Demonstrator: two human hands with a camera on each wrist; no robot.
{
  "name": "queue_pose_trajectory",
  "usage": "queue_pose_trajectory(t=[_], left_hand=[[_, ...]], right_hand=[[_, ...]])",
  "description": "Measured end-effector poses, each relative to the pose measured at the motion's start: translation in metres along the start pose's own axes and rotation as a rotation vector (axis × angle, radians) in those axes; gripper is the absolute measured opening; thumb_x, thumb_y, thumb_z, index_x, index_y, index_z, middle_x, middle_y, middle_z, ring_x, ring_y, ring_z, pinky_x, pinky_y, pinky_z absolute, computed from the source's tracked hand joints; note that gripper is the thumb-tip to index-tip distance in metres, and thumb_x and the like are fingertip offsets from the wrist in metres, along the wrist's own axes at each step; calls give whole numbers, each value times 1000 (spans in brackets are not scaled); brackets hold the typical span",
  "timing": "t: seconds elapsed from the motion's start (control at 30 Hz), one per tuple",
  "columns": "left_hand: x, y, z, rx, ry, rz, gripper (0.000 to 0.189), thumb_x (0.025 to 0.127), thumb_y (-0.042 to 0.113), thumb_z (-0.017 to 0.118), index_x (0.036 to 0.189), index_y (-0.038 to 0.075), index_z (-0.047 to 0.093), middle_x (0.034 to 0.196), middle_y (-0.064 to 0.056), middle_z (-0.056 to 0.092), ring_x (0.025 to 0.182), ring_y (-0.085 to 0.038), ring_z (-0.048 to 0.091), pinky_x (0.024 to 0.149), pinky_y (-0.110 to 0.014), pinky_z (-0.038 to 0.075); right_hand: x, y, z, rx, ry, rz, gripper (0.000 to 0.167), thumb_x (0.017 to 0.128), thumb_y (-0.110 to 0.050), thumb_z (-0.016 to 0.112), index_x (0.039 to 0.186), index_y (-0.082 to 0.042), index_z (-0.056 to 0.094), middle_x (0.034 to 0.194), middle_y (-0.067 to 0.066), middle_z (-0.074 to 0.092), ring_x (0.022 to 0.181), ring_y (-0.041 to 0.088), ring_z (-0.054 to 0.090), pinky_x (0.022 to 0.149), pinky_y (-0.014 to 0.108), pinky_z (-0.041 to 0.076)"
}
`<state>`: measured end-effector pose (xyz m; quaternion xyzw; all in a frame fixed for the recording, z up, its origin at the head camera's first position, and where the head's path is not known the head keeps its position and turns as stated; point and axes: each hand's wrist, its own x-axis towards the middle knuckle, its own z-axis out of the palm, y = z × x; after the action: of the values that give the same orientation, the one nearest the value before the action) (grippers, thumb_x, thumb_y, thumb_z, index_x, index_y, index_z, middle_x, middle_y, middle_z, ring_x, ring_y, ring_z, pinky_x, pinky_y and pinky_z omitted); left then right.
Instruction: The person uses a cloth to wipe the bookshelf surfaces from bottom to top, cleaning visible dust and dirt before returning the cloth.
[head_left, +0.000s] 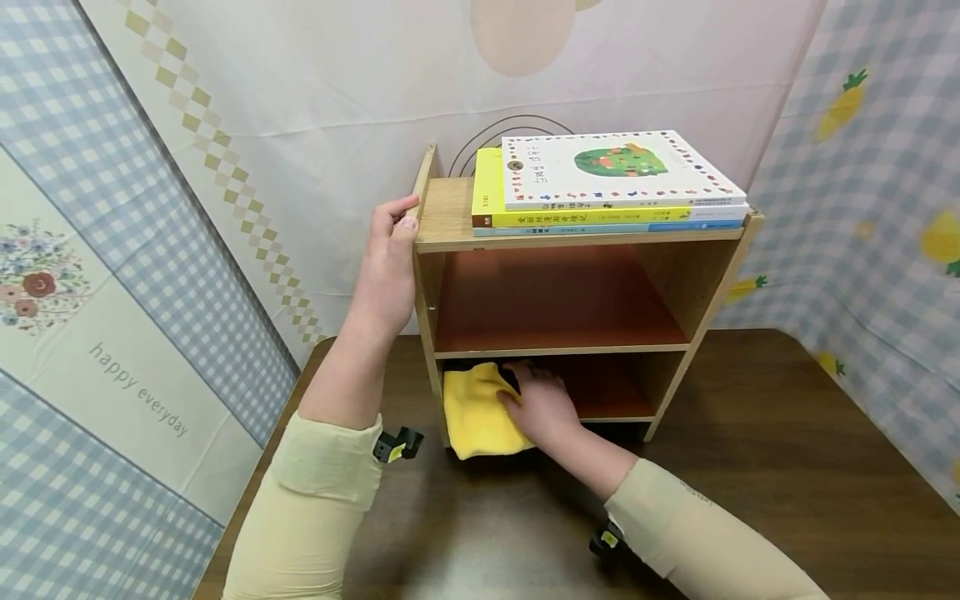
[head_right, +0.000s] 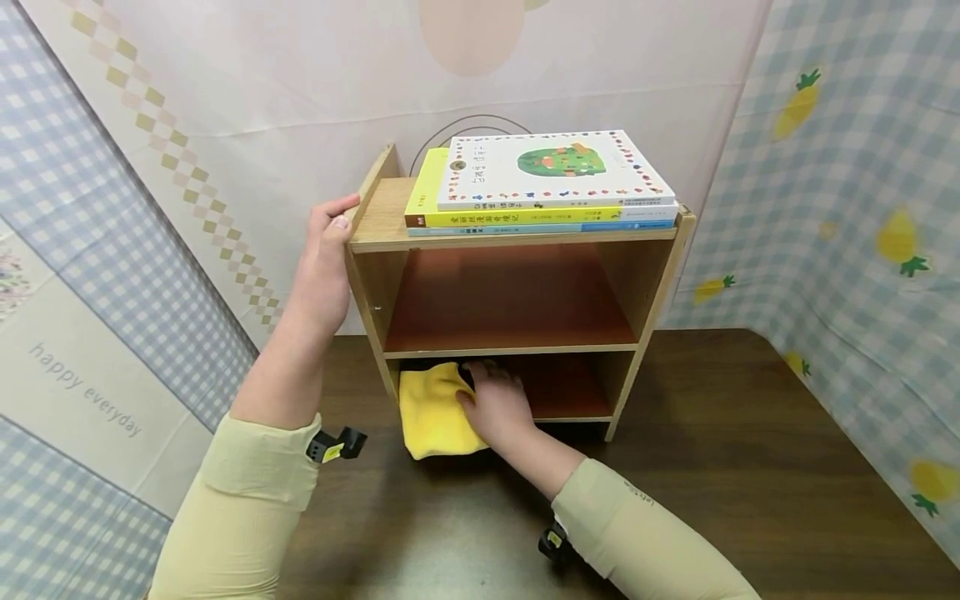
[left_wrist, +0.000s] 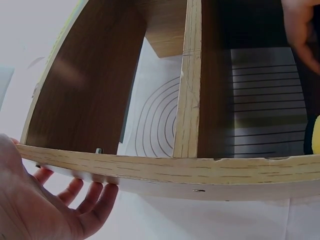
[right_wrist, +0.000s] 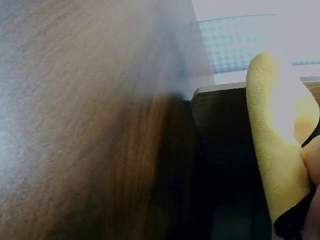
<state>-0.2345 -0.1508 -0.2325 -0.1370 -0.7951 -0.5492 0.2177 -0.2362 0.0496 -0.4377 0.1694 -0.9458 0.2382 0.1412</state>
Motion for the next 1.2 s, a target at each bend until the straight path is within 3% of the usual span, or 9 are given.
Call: queue_pose_trajectory(t=[0.07,0.17,0.3,0.43,0.6,0.73,0.93,1.07,1.2], left_hand=[[0,0,0,-3,-1,2,49,103,42,32,146,20,39,152,-2,33,134,-17,36,112,-38,26],[0,0,-1,-13,-2,10,48,103,42,32,145,19,39,151,-2,35,133,-16,37,111,-38,27],[0,0,-2,-14,1,6,48,102,41,32,144,19,40,150,-3,35,132,-16,37,111,-37,27],[1,0,-1,-15,2,4,48,103,41,32,145,18,39,151,-3,35,133,-16,37,111,-37,27],[1,0,-1,-18,-3,8,49,103,42,32,145,18,39,152,-2,35,133,-16,37,111,-37,26],[1,0,-2,-30,-5,8,49,102,41,33,145,18,39,152,-3,35,134,-16,36,111,-37,26],[2,1,-3,-21,1,-12,49,102,41,32,145,19,39,151,-2,35,133,-16,37,111,-38,26],[1,2,-2,-10,-8,-23,48,103,42,33,145,20,39,152,0,35,134,-15,36,111,-38,27],[1,3,-1,-17,-8,-17,48,102,41,33,145,19,39,152,-1,35,133,-16,36,111,-38,26]], right_hand=[[-1,1,0,57,16,21,41,98,-27,62,134,-10,59,130,14,62,109,37,61,89,52,48],[-2,3,0,96,71,17,37,99,-22,58,135,-12,60,129,14,63,93,32,65,71,45,52],[-1,9,-1,69,136,-26,39,98,-19,60,136,-10,60,128,17,63,92,34,65,62,44,52],[-1,13,-2,10,155,-43,40,95,-17,62,134,-8,61,137,18,54,119,41,54,76,52,53],[-4,13,-4,-79,169,-86,40,93,-19,64,133,-13,63,145,17,44,126,47,44,90,63,44],[-6,4,-7,-131,102,-94,44,96,-35,61,138,-22,60,148,14,42,129,48,39,93,68,39],[-4,-14,-7,-164,-120,-10,76,86,-75,51,149,-32,47,159,10,30,138,54,27,96,76,30],[-4,-18,-1,-196,-206,30,83,82,-81,49,149,-31,47,161,6,28,138,55,27,97,76,28],[-4,-21,2,-225,-212,3,76,84,-77,51,145,-31,52,159,1,33,134,53,36,93,73,34]])
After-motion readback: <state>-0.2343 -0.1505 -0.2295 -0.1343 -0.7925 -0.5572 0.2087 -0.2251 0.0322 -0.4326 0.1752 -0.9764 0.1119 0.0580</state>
